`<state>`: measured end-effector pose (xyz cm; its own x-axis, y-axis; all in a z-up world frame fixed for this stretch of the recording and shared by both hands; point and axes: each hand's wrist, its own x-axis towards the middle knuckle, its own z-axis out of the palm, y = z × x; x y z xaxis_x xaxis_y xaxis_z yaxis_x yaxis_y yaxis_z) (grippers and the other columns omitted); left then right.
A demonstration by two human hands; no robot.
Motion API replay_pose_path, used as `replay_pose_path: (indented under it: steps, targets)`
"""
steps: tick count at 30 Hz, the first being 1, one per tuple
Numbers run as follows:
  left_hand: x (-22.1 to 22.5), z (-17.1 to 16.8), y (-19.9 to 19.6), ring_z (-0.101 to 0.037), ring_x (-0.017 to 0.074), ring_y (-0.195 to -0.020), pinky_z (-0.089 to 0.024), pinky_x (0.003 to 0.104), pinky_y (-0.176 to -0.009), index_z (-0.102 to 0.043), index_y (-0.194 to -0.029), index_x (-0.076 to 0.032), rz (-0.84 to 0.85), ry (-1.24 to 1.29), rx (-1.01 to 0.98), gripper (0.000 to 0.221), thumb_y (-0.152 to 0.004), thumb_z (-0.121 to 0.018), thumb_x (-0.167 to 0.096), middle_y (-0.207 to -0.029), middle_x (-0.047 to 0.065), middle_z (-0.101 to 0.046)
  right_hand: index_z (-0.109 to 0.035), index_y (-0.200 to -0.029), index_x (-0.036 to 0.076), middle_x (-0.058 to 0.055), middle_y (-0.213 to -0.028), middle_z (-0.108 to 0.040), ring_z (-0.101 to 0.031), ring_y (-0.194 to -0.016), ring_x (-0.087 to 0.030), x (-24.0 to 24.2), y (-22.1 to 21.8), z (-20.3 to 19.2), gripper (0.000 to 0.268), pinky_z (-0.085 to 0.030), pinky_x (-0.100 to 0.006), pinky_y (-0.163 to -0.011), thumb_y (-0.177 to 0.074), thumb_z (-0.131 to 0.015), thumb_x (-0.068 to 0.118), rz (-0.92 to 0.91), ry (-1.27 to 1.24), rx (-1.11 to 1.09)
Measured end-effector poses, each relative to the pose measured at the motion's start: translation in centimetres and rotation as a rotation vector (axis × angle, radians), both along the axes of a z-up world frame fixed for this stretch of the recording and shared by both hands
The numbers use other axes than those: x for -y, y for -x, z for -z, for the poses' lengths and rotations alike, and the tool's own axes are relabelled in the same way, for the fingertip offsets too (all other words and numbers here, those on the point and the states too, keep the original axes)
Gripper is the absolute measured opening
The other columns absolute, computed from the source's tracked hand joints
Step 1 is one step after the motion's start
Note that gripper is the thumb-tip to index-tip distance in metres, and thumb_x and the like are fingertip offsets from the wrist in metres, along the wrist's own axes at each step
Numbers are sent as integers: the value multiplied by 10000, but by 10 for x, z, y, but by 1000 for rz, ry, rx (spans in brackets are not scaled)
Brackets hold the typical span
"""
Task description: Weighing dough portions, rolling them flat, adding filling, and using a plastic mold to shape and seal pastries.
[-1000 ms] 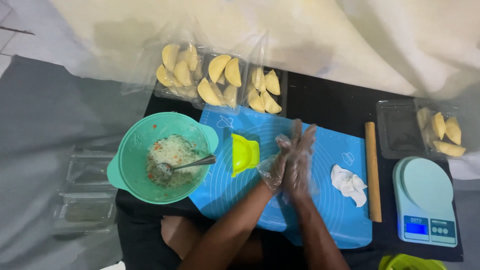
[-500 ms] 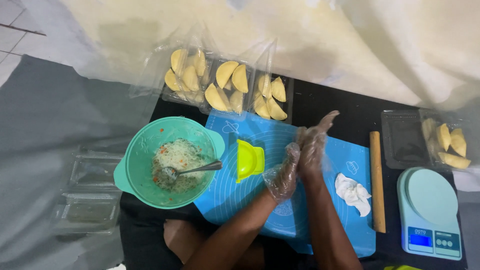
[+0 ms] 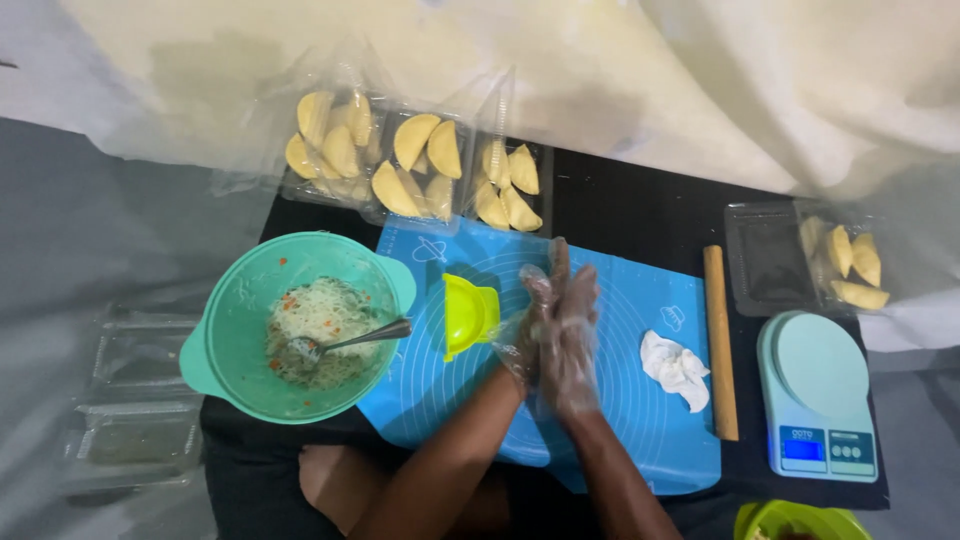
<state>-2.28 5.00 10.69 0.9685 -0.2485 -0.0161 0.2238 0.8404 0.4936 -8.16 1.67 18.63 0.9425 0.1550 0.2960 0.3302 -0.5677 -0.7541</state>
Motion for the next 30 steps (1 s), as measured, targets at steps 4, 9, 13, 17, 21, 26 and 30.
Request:
replay_pose_path:
  steps: [4,9,13,17,21,26,30]
  targets:
    - [-16,-28,16,-361,326,-1504,-281,461,-1226,-315,-1595,-242,41,-178,41,866,-910,-245,-767,-1642,119,-360,39,-1643,115,-195,-1710,59,17,-1557,-426,10,-61,2,810,38,-522,-1281,-1031,-188,593,169,129,-95]
    - [-18,-17,17,-294,324,-1536,-205,390,-1260,-264,-1586,-72,-59,-497,300,772,-1024,-224,-599,-1688,161,-240,230,-1618,228,-159,-1722,160,90,-1575,-408,26,-112,-3,833,47,-496,-1293,-1007,-63,712,323,45,-254]
    - [-6,-25,3,-500,141,-1271,-362,195,-1070,-323,-1561,15,-691,-1085,721,534,-1079,-435,-187,-1534,124,-446,62,-1598,314,-142,-1720,-14,-308,-1353,-344,63,-162,41,845,-301,-432,-1126,-966,-235,789,442,-213,-183]
    - [-9,-52,13,-510,301,-1397,-396,422,-1213,-469,-1474,-61,-199,-430,372,645,-916,-689,-300,-1479,143,-528,-77,-1605,-15,-276,-1687,-136,-163,-1564,-397,29,-119,-4,789,-130,-478,-1258,-1032,-366,444,494,-459,23]
    - [10,17,-6,-672,396,-1158,-583,522,-995,-409,-1418,193,-46,605,218,561,-916,-639,99,-1343,421,-545,-272,-1604,68,-135,-1436,-565,-623,-1176,-168,66,-144,45,686,-519,-246,-990,-1024,-518,339,688,-849,48]
    - [10,-29,11,-679,138,-847,-608,263,-774,-783,-1103,-173,-551,-771,381,602,-574,-991,-372,-957,0,-661,-235,-1643,151,-217,-1693,-191,-207,-1561,-408,79,-136,50,626,-269,-511,-1299,-1116,-572,164,222,-1491,334]
    - [-3,-49,22,-726,241,-976,-624,369,-855,-763,-1186,-182,-627,-826,578,408,-804,-882,-262,-1089,33,-667,-375,-1596,159,-81,-1521,-513,-443,-1462,-254,107,-142,81,538,-273,-463,-1319,-1078,-516,121,-62,-1710,342]
